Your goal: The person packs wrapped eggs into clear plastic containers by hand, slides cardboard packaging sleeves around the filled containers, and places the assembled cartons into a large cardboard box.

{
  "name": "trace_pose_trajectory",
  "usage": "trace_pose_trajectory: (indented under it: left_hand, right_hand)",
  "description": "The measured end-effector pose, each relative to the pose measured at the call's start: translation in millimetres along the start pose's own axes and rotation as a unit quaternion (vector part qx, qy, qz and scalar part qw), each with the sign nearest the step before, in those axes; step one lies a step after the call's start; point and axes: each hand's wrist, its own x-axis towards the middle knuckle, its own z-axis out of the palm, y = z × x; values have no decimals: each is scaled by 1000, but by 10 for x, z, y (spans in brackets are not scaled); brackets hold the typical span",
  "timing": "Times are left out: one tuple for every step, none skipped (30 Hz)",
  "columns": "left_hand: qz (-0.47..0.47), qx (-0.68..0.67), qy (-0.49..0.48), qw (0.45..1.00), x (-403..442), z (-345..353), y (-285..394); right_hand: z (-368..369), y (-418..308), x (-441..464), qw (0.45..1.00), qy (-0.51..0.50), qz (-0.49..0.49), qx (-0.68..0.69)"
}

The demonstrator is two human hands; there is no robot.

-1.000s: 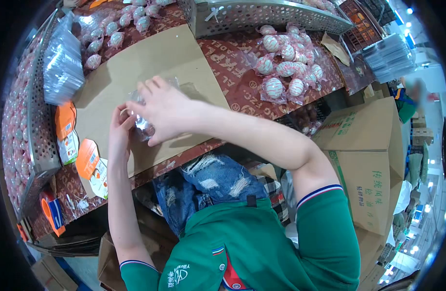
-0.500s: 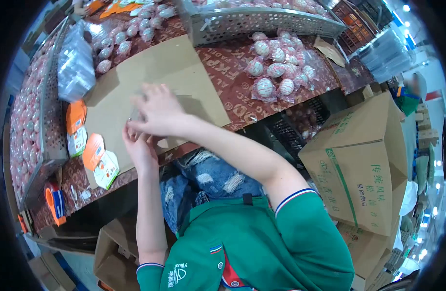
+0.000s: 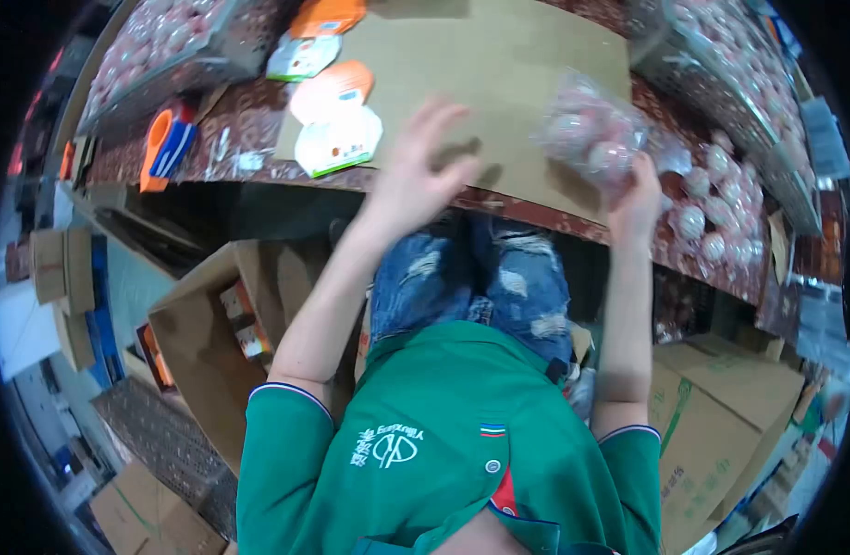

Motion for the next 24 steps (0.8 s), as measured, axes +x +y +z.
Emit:
trace_pose_trajectory:
  left_hand:
    - [-15, 100, 23, 995, 5, -284, -201]
    - [-46, 213, 66, 974, -25, -560, -309]
    - [-13, 272, 83, 959, -113, -755, -611]
    - [-42, 347, -7, 937, -266, -851, -801]
    - [-36, 351, -39, 935, -376, -838, -732]
    - [-29, 353, -73, 932, -530, -814, -632]
    - [-7, 348, -105, 932, -624, -817, -577]
    - [-7, 346, -106, 932, -662, -843, -586]
    - [40, 334, -94, 937, -700, -884, -615]
    - [87, 321, -79, 940, -727, -906, -636]
    - [48, 271, -26, 961, -651, -937, -494]
    - [33, 214, 57, 975, -616, -913, -465]
    - [17, 153, 136, 979, -582, -872, -424]
    - [51, 161, 169, 971, -461, -790, -263]
    - [137, 177, 158, 962, -363, -653, -163]
    - [175, 142, 100, 969, -287, -510, 14]
    - [214, 109, 12, 971, -273, -345, 83]
    - [226, 86, -58, 969, -204, -231, 320]
    - [207, 65, -112, 970, -184, -242, 420]
    - [185, -15, -127, 974, -149, -273, 388]
    - [162, -90, -142, 972, -110, -319, 324]
    - [148, -73, -77, 983, -136, -314, 278]
    - [102, 21, 2, 995, -183, -277, 306]
    - [112, 72, 14, 991, -172, -298, 327]
  right_hand:
    - [-200, 10, 175, 1000, -4, -7, -15]
    - [-245, -30, 220, 999, 1, -4, -32]
    - [-287, -72, 222, 999, 10, -4, -50]
    - [-337, -89, 249, 995, -7, -19, -95]
    - [-332, -142, 256, 984, -3, -24, -175]
    - [-334, -202, 240, 966, 3, -28, -256]
    - [-352, -238, 231, 947, -33, -52, -314]
    - [-346, -258, 181, 909, -2, -127, -396]
    - [-298, -301, 79, 857, 27, -201, -473]
    - [-147, -371, -103, 835, 62, -236, -492]
    - [9, -461, -327, 860, 27, -195, -470]
    - [161, -491, -517, 882, -4, -150, -447]
    - [316, -415, -632, 896, -114, -124, -410]
    - [509, -315, -743, 913, -200, -45, -354]
    - [678, -118, -800, 954, -261, 67, -131]
    - [741, -9, -766, 944, -297, 143, -24]
    - [876, 115, -764, 970, -202, 134, 12]
    - [954, 29, -775, 964, -230, 132, 5]
    - [912, 34, -710, 962, -249, 111, -25]
    - [931, 60, -695, 972, -212, 67, -80]
    - [927, 84, -706, 977, -191, 71, -64]
    - [892, 72, -721, 968, -215, 91, -90]
    - [862, 61, -726, 957, -241, 112, -115]
    - [825, 30, -684, 917, -295, 131, -234]
